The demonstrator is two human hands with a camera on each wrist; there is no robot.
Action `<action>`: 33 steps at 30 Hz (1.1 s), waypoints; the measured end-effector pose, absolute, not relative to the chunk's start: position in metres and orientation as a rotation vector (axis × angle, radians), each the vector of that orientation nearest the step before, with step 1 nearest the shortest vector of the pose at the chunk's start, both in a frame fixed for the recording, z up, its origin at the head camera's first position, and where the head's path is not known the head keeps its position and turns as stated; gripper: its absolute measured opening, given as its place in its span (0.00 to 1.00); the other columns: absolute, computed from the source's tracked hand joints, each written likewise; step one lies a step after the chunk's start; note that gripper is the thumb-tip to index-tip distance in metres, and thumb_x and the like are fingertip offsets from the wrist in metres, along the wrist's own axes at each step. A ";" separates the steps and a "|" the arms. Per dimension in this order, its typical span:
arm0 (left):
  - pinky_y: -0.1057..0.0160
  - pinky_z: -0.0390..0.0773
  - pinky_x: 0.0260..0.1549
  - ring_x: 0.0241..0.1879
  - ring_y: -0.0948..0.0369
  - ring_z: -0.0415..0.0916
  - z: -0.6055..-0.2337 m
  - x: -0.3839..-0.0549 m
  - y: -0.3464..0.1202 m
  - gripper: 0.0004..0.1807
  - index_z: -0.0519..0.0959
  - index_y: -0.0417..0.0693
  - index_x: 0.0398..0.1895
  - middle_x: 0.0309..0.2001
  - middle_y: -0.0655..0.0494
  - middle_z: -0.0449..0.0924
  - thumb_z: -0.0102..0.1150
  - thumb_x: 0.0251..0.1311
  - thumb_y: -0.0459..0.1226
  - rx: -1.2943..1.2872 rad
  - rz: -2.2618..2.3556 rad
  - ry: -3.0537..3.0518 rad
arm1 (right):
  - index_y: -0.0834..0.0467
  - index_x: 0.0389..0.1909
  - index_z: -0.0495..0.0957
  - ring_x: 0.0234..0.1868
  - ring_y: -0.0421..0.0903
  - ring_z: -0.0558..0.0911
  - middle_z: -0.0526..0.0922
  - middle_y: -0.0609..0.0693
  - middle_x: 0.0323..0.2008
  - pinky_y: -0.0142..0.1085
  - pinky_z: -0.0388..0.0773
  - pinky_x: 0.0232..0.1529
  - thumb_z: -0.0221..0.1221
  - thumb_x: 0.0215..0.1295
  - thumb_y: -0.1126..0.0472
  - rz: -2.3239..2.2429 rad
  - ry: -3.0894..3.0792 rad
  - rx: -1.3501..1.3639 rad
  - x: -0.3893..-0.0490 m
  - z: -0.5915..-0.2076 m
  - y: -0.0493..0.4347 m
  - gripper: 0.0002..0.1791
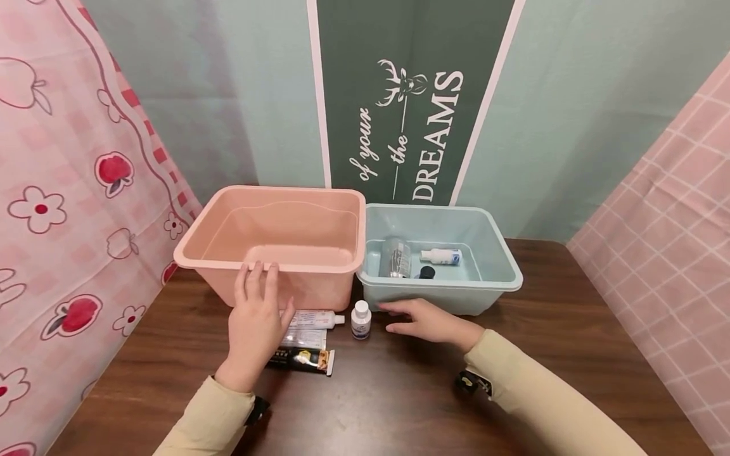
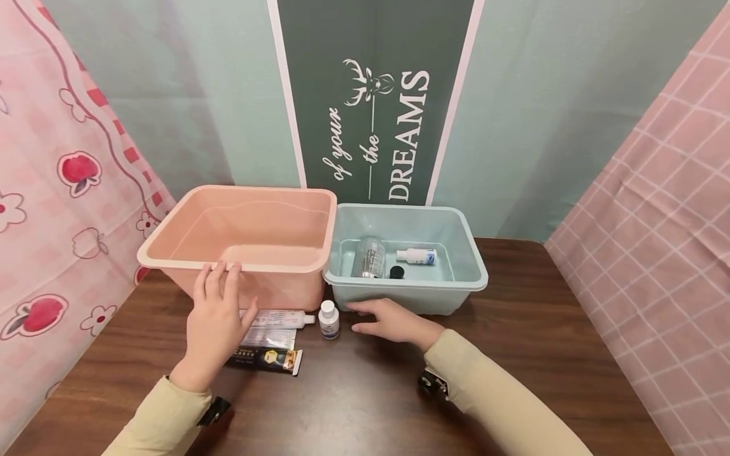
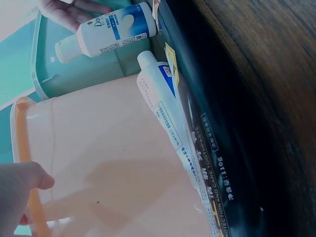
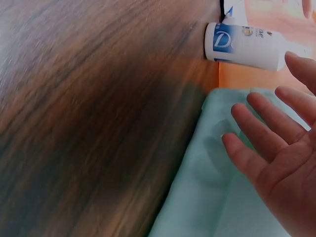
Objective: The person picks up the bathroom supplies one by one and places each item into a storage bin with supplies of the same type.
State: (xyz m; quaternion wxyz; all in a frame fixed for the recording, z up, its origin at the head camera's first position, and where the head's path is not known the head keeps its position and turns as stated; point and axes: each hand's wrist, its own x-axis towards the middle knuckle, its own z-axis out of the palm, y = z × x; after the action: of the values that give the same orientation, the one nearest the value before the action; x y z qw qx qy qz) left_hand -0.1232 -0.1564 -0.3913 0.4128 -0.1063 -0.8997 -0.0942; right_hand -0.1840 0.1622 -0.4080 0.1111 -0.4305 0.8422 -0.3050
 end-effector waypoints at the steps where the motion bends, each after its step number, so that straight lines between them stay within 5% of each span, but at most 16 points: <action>1: 0.41 0.77 0.21 0.58 0.34 0.59 -0.391 -0.123 -0.156 0.37 0.67 0.35 0.58 0.55 0.31 0.64 0.65 0.43 0.39 -0.266 -0.236 -2.261 | 0.65 0.59 0.71 0.57 0.46 0.74 0.76 0.55 0.56 0.39 0.68 0.58 0.59 0.62 0.58 -0.904 2.469 -1.277 -0.185 -0.409 0.160 0.26; 12: 0.41 0.77 0.22 0.58 0.34 0.59 -0.390 -0.124 -0.155 0.36 0.67 0.35 0.59 0.55 0.31 0.64 0.64 0.45 0.39 -0.284 -0.249 -2.264 | 0.65 0.60 0.70 0.59 0.48 0.72 0.75 0.55 0.57 0.40 0.66 0.60 0.61 0.60 0.57 -0.936 2.519 -1.227 -0.185 -0.415 0.140 0.28; 33: 0.40 0.77 0.21 0.57 0.33 0.59 -0.390 -0.124 -0.157 0.36 0.67 0.34 0.58 0.55 0.31 0.64 0.65 0.43 0.39 -0.279 -0.245 -2.241 | 0.62 0.51 0.75 0.43 0.43 0.79 0.81 0.48 0.41 0.36 0.74 0.48 0.65 0.56 0.59 -1.068 2.564 -1.118 -0.184 -0.429 0.110 0.22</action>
State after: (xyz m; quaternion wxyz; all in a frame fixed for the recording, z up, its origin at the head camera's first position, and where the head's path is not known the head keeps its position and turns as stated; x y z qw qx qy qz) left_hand -0.1238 -0.1572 -0.3903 0.4215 -0.1112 -0.8947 -0.0976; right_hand -0.1836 0.1096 -0.4289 0.0738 -0.3723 0.8540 -0.3558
